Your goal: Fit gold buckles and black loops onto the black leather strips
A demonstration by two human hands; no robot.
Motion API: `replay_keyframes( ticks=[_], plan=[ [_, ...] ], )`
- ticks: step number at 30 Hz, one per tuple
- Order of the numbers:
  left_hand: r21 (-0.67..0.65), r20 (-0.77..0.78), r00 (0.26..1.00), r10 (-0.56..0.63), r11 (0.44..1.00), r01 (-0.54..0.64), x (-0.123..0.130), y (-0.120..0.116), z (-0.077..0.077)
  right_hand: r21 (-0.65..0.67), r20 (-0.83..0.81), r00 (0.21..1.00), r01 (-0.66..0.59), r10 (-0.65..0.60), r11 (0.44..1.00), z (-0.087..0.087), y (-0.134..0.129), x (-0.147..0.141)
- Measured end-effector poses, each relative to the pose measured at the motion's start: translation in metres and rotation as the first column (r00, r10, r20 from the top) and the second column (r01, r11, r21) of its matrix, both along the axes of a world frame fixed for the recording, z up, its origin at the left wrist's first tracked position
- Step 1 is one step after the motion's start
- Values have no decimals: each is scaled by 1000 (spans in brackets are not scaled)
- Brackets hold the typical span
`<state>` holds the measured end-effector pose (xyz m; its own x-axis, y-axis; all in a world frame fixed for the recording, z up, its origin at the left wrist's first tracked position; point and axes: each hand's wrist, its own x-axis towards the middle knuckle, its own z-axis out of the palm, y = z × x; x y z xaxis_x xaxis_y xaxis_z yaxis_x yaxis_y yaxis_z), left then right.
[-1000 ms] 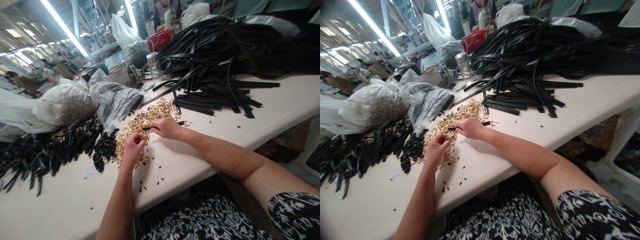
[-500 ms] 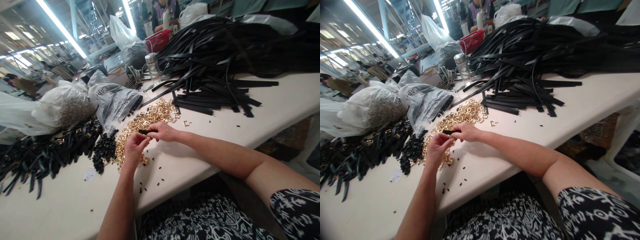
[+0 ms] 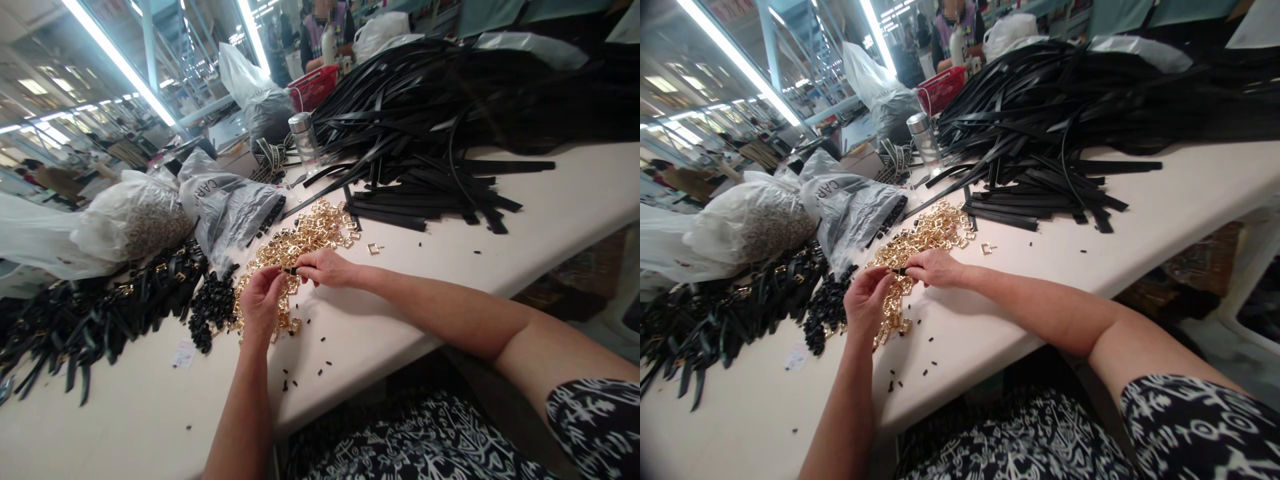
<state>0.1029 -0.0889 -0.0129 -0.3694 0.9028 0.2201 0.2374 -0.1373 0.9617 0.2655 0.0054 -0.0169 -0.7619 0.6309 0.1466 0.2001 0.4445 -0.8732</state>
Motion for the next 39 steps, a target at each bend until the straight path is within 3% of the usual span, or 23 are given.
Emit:
replay_keyframes(
  ticks=[7, 10, 15, 19, 24, 30, 34, 39],
  plan=[
    [-21, 101, 990, 96, 995, -95, -6, 3, 1, -105, -98, 993, -78, 68, 991, -5, -1, -2],
    [-36, 223, 970, 95, 995, -90, -10, 6, -2, -138, -133, 987, -107, 89, 985, -4, -1, -1],
    [-88, 528, 848, 51, 996, -5, -9, 9, -2, -206, -178, 978, -149, 113, 967, -2, -2, -1],
    [-135, 640, 768, 28, 988, 76, -7, 10, -1, -205, -160, 984, -108, 76, 973, 1, -3, -2],
    [-128, 669, 743, 6, 986, 107, -4, 11, -3, -150, -124, 992, -48, 29, 988, 1, -3, -2],
    [-59, 545, 834, -89, 988, 144, 5, 8, -6, -102, -145, 989, -43, 28, 994, 0, -6, -3],
    [-46, 463, 883, -81, 992, 116, 9, 6, -6, -112, -145, 989, -25, 9, 993, 1, -8, -3],
    [-33, 540, 842, -20, 998, 45, 3, 7, -4, -19, 26, 997, -76, 76, 997, 10, -4, 3]
  ],
)
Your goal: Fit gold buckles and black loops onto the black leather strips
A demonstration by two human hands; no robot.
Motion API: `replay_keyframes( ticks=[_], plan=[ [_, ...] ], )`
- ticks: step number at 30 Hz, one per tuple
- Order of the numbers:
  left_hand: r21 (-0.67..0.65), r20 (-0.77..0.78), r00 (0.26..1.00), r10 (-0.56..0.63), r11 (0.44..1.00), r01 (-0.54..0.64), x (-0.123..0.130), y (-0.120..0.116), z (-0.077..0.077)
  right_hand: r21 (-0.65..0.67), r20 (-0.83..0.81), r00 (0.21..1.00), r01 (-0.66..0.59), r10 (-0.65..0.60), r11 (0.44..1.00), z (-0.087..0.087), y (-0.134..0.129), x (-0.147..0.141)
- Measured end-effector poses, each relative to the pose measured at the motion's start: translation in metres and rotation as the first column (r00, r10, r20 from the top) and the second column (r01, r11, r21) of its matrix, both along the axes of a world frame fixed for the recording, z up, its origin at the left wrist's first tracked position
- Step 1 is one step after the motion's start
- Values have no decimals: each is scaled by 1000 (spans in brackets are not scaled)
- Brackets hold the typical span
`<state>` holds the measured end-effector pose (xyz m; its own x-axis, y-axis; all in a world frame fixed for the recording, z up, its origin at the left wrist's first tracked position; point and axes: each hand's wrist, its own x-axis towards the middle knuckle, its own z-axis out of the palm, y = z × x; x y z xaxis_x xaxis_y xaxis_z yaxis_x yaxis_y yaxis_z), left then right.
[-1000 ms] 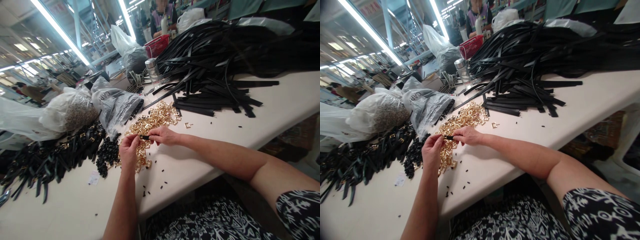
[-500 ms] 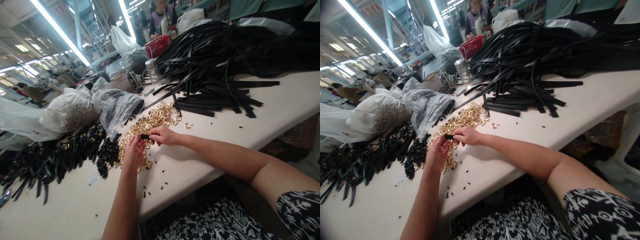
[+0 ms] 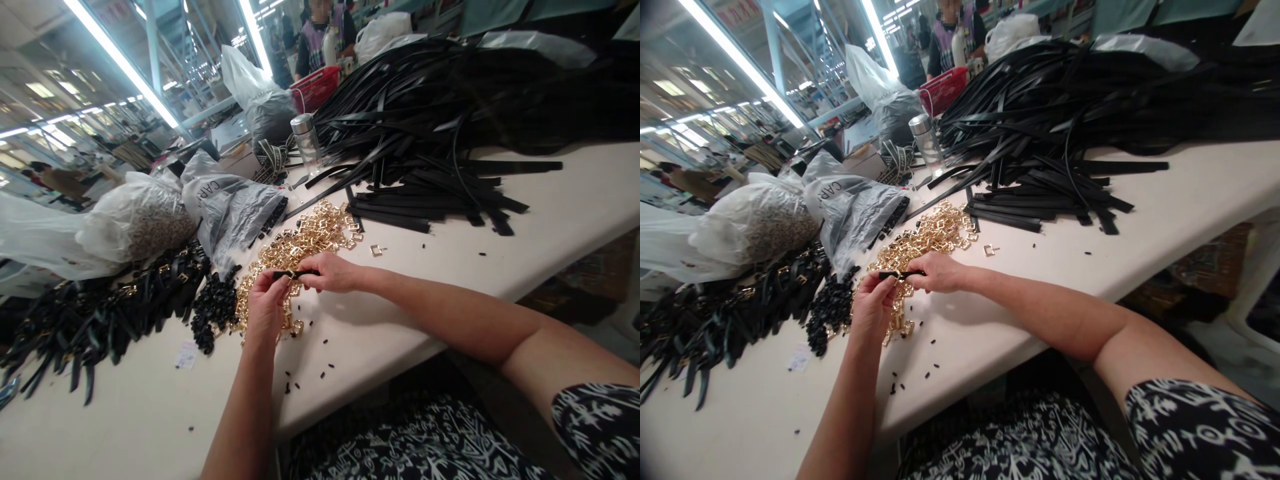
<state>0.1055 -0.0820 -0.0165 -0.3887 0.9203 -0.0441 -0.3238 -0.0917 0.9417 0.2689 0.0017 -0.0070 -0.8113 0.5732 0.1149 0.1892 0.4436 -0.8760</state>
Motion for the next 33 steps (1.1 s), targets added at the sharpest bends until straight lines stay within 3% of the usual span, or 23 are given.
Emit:
replay_keyframes(
  ticks=[4, 13, 20, 28, 33],
  plan=[
    [-37, 112, 992, 50, 998, -46, -8, 2, 1, 27, 61, 996, -67, 66, 997, 5, 3, 2],
    [-112, 173, 985, -2, 994, 21, 4, 4, -2, 124, 1, 999, -33, 33, 992, 0, -2, -3],
    [-134, 110, 993, -51, 989, 66, 5, 3, -5, 219, -45, 999, 15, -5, 976, -3, -6, -4],
    [-39, -207, 978, 7, 999, -16, 4, -3, -8, 195, -94, 984, 168, -153, 966, -3, -4, -3],
    [9, -142, 990, -10, 1000, 12, 4, -7, -3, 176, -127, 967, 239, -219, 955, -1, 0, 0]
  ],
)
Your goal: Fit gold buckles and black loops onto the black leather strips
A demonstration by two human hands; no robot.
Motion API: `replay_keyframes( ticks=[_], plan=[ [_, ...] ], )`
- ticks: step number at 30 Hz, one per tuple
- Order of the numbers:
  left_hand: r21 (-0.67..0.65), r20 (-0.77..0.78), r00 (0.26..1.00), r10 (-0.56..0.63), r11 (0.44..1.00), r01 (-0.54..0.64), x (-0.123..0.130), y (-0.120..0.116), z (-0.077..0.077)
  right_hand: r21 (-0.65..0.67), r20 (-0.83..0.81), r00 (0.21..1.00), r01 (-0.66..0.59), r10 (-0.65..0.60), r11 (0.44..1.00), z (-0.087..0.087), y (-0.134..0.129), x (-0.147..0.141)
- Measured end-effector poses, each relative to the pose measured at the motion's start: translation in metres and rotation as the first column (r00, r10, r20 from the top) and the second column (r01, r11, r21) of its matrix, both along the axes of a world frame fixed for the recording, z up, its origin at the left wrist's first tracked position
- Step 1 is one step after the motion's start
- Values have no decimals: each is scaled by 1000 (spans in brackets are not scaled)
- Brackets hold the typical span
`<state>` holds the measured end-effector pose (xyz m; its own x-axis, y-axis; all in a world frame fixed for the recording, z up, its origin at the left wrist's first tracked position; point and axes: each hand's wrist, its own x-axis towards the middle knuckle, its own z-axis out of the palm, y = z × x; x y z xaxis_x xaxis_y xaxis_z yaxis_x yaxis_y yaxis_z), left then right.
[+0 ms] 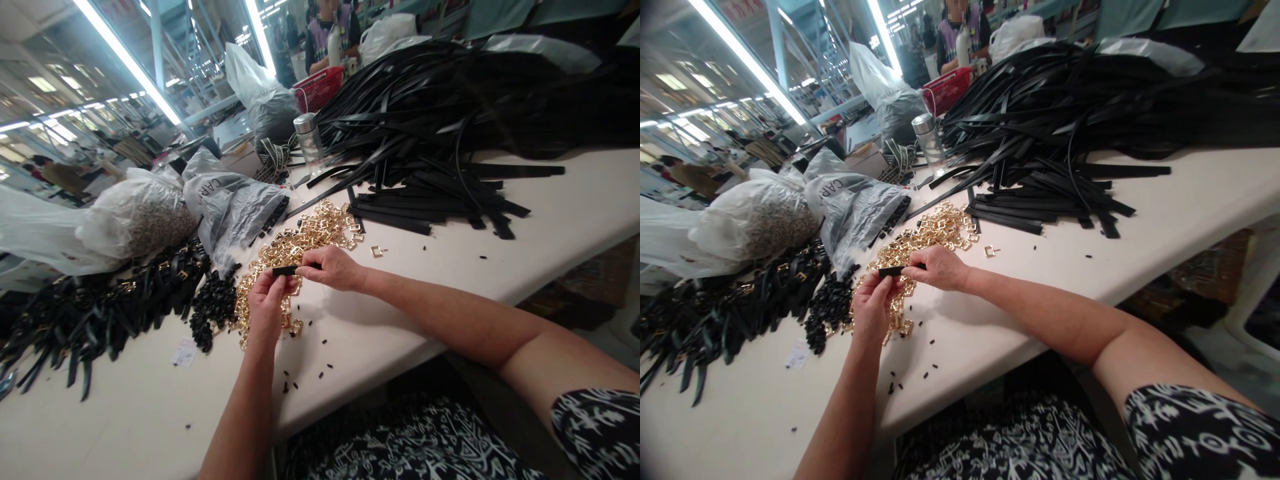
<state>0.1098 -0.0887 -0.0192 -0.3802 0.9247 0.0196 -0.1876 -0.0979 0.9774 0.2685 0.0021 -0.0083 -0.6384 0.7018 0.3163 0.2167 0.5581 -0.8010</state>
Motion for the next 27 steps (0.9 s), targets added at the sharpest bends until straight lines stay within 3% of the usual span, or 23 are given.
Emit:
replay_keyframes(
  ticks=[5, 11, 15, 17, 20, 23, 27],
  plan=[
    [17, 135, 979, -156, 988, 155, -3, -2, 1, -74, -78, 994, -86, 80, 993, 5, 3, 4],
    [-81, 104, 958, -266, 958, 275, -3, -3, 0, -162, -51, 960, -281, 277, 946, 9, 1, 6],
    [-82, 81, 961, -263, 959, 270, -6, -3, 1, -187, -18, 942, -333, 335, 924, 9, 3, 8],
    [-85, 37, 970, -242, 966, 244, -9, -2, 3, -96, 24, 950, -308, 312, 946, 8, 5, 9],
    [-112, -72, 967, -244, 965, 236, -9, -1, 7, 146, 84, 988, -144, 132, 979, 5, 8, 10],
    [-186, -152, 948, -280, 950, 251, -5, 0, 7, 329, 92, 996, -20, -11, 944, 2, 9, 10],
    [-171, -138, 964, -228, 964, 203, 2, 2, 2, 428, 5, 999, 38, -44, 903, 6, 8, 10]
  ],
)
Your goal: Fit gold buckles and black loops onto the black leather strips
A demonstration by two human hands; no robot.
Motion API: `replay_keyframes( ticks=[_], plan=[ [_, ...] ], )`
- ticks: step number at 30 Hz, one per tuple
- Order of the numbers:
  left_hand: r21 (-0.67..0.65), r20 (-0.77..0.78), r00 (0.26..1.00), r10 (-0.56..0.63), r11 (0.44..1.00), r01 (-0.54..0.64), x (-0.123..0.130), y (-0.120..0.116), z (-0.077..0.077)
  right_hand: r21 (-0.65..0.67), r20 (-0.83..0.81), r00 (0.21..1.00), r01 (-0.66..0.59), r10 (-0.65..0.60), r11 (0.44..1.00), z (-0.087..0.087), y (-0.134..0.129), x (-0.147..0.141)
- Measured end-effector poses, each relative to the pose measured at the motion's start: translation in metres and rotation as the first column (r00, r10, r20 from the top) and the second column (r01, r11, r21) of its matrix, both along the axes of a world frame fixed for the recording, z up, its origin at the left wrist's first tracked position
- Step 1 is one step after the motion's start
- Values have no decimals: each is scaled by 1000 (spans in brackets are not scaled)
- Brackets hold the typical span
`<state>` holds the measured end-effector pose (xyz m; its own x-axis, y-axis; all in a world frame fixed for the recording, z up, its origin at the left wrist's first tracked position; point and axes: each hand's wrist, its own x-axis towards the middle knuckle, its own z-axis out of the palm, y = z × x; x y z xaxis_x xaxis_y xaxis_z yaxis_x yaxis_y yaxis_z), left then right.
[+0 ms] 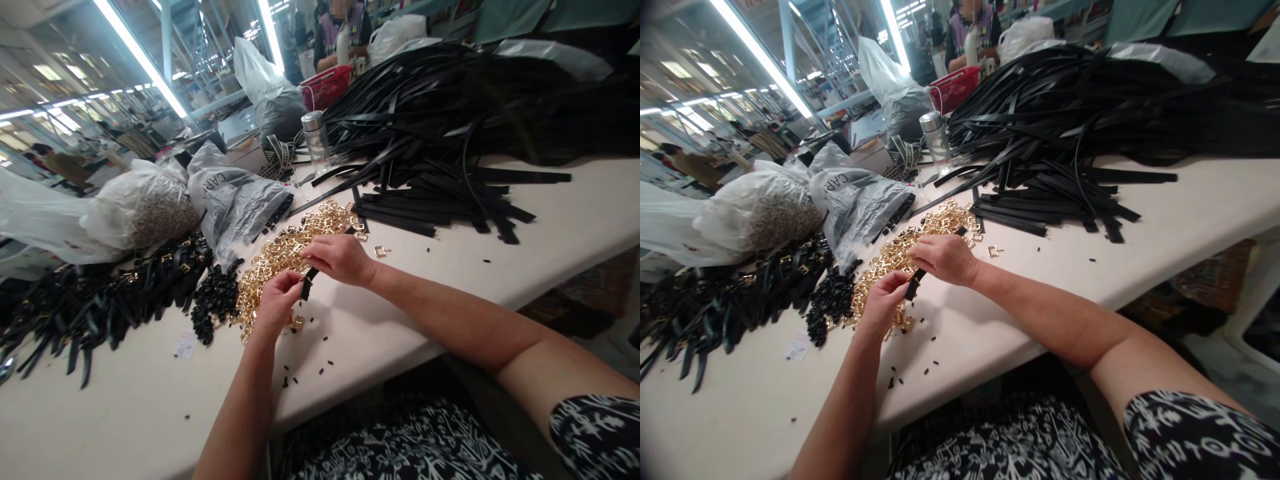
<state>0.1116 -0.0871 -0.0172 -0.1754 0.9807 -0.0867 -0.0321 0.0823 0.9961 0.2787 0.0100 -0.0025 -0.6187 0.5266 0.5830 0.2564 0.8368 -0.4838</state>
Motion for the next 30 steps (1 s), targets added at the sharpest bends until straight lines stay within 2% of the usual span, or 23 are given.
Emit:
replay_keyframes(
  ticks=[3, 5, 8, 10, 13, 15, 16, 19, 20, 21, 26, 28, 30],
  plan=[
    [51, 166, 978, 123, 990, -133, 2, 2, -2, 45, -65, 997, 44, -41, 998, 3, 0, 1],
    [62, 270, 947, 174, 978, -197, 3, 4, -2, 18, -15, 1000, 12, -12, 1000, 0, -1, 0],
    [59, 340, 922, 187, 974, -220, 4, 5, -3, -118, 20, 993, -111, 114, 987, -10, -3, -5],
    [47, 347, 921, 179, 977, -208, 4, 6, -5, -217, -79, 986, -164, 150, 962, -16, -5, -10],
    [26, 348, 922, 168, 982, -189, 6, 6, -8, -352, -258, 957, -220, 131, 910, -21, -9, -16],
    [19, 346, 923, 166, 983, -184, 7, 6, -10, -460, -348, 930, -277, 116, 844, -21, -12, -19],
    [21, 340, 926, 168, 982, -186, 7, 6, -11, -525, -393, 913, -322, 112, 788, -21, -14, -20],
    [53, 266, 945, 189, 976, -210, 11, 5, -12, -671, -528, 843, -487, 101, 558, -22, -19, -25],
    [72, 223, 955, 197, 973, -218, 12, 5, -12, -688, -562, 822, -526, 92, 501, -22, -21, -26],
    [91, 176, 963, 204, 971, -222, 14, 5, -12, -694, -583, 809, -545, 77, 470, -22, -23, -27],
    [132, 15, 979, 203, 970, -203, 23, 5, -12, -718, -561, 828, -493, 11, 491, -19, -26, -28],
    [113, -30, 989, 144, 984, -140, 22, 6, -11, -716, -517, 856, -428, -6, 551, -20, -23, -26],
    [91, -77, 993, 88, 993, -81, 16, 6, -10, -680, -458, 888, -328, -31, 656, -23, -18, -25]
  ],
)
